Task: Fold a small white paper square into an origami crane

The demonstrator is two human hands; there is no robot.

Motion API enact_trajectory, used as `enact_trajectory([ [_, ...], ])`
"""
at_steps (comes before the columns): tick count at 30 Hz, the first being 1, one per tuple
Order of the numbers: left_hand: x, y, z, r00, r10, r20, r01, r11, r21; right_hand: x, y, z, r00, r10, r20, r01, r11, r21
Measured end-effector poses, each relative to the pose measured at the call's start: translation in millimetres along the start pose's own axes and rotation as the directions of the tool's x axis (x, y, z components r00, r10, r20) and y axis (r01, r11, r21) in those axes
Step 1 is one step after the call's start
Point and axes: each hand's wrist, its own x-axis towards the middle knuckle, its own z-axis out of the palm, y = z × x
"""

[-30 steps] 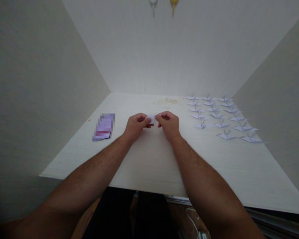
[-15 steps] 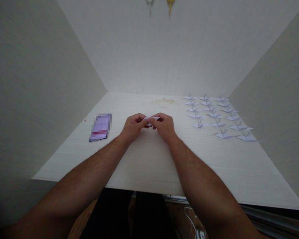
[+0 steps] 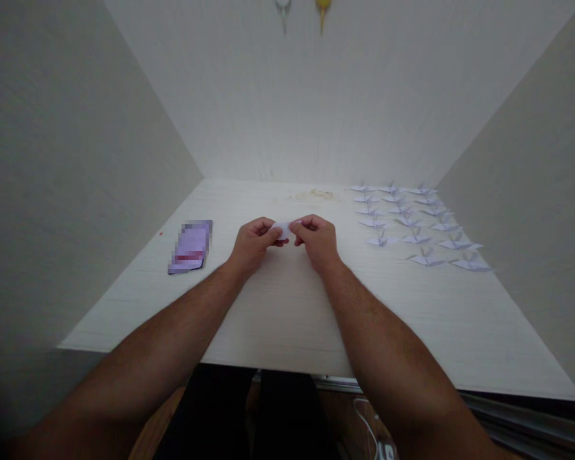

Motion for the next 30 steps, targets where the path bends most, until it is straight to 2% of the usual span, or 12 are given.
enact_trajectory([
  [11,-0.6,2.1,-0.8,1.0,0.008,-0.007,-0.008,0.999,0.042,-3.5,-2.8,1.5,0.999,-0.013,0.029,0.016,0.995,-0.094],
  [30,0.9,2.2,1.6,0.998,-0.065,-0.022,0.065,0.998,-0.002,-1.4,0.9,-2.6,1.0,-0.022,0.013,0.023,0.995,-0.095],
])
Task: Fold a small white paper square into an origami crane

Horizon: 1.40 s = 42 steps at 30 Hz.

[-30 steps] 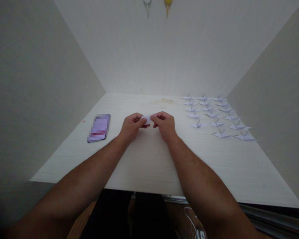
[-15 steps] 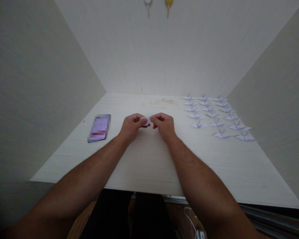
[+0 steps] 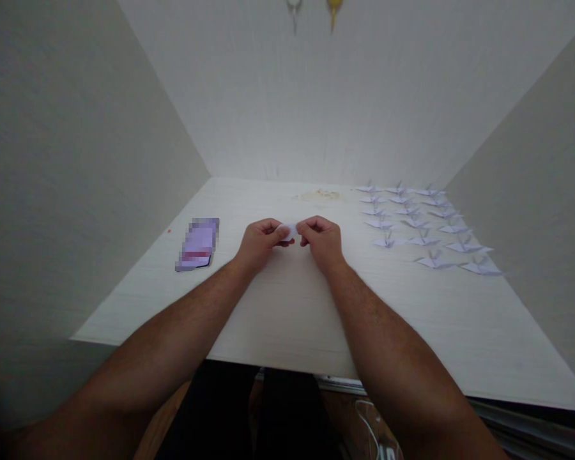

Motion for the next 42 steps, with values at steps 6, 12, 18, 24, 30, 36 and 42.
enact_trajectory([
  [6,-0.3,0.8,0.8,1.0,-0.031,-0.001,0.031,0.999,-0.024,-0.2,-0.4,0.1,1.0,0.016,-0.02,-0.016,1.0,0.016],
  [12,-1.0,1.4,0.3,0.999,-0.002,0.051,0.003,1.0,-0.016,-2.9,-2.7,2.4,0.998,0.045,0.049,-0.043,0.998,-0.039],
  [18,-2.4,2.6,0.0,0.994,0.039,0.104,-0.04,0.999,0.003,-2.6,-1.8,2.5,0.986,0.127,0.11,-0.136,0.988,0.076],
  [24,-2.4,2.3,0.0,0.993,0.041,0.109,-0.043,0.999,0.017,-1.1,-3.3,2.3,0.977,0.177,0.117,-0.188,0.978,0.093],
  [30,-0.5,-2.1,-1.2,0.994,-0.044,0.102,0.042,0.999,0.022,4.5,1.2,-2.1,0.996,0.085,0.039,-0.086,0.996,0.017],
  [36,-2.0,0.5,-1.2,0.993,-0.049,0.111,0.039,0.995,0.093,3.0,0.2,-1.1,0.997,0.067,0.026,-0.068,0.998,0.008],
  [42,-3.7,4.4,-0.8,0.992,-0.001,0.128,-0.013,0.994,0.109,-0.6,-2.4,1.5,0.996,0.057,0.069,-0.056,0.998,-0.017],
])
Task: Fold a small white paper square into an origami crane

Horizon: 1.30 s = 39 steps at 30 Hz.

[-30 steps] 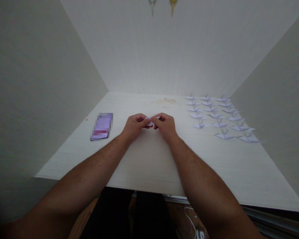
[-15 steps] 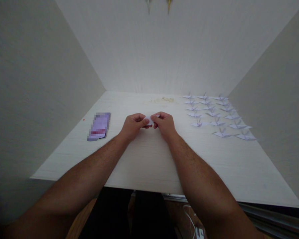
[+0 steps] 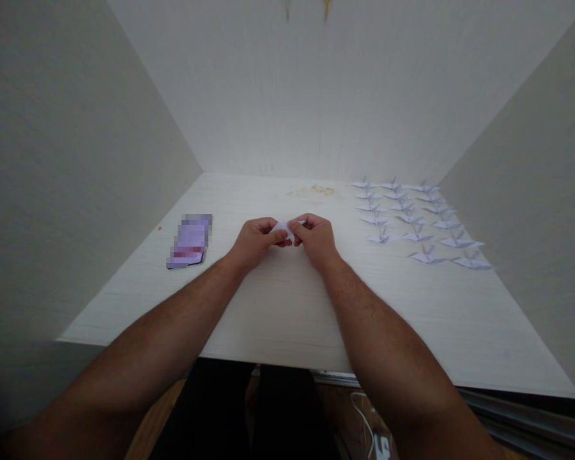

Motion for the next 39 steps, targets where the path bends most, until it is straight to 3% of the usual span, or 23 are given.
enact_trajectory([
  [8,2.0,-2.1,1.9,0.991,-0.015,-0.133,0.013,1.0,-0.018,0.7,2.5,-0.7,1.0,-0.006,-0.011,0.005,0.997,-0.08],
  [13,4.6,-1.9,1.0,0.98,0.009,-0.2,-0.009,1.0,0.002,-0.6,2.0,1.2,0.988,-0.148,-0.032,0.135,0.957,-0.256],
  [17,4.5,-0.2,1.9,0.98,0.013,-0.198,-0.006,0.999,0.034,-2.9,2.3,4.3,0.971,-0.238,-0.022,0.221,0.93,-0.295],
  [39,2.6,0.4,2.4,0.986,0.112,-0.127,-0.108,0.993,0.04,-0.2,4.7,1.7,0.989,-0.149,0.023,0.151,0.978,-0.144],
])
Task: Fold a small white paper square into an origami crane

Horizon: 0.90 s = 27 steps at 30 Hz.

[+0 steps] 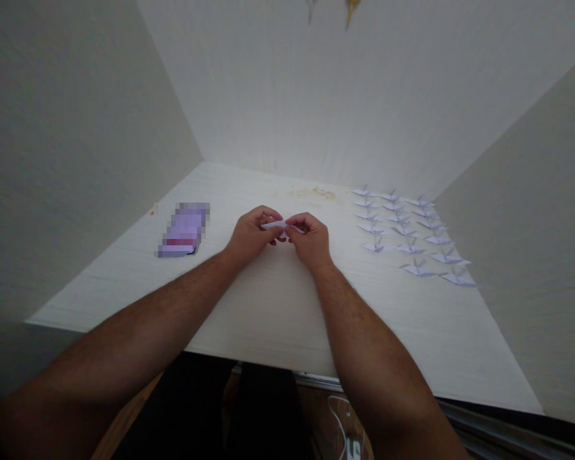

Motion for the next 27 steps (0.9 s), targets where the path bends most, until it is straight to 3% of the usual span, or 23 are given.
enact_trajectory([
  [27,1.5,-3.3,0.2,0.999,0.049,0.022,-0.049,0.999,0.014,7.0,10.4,-6.7,0.995,-0.033,0.094,0.031,0.999,0.019],
])
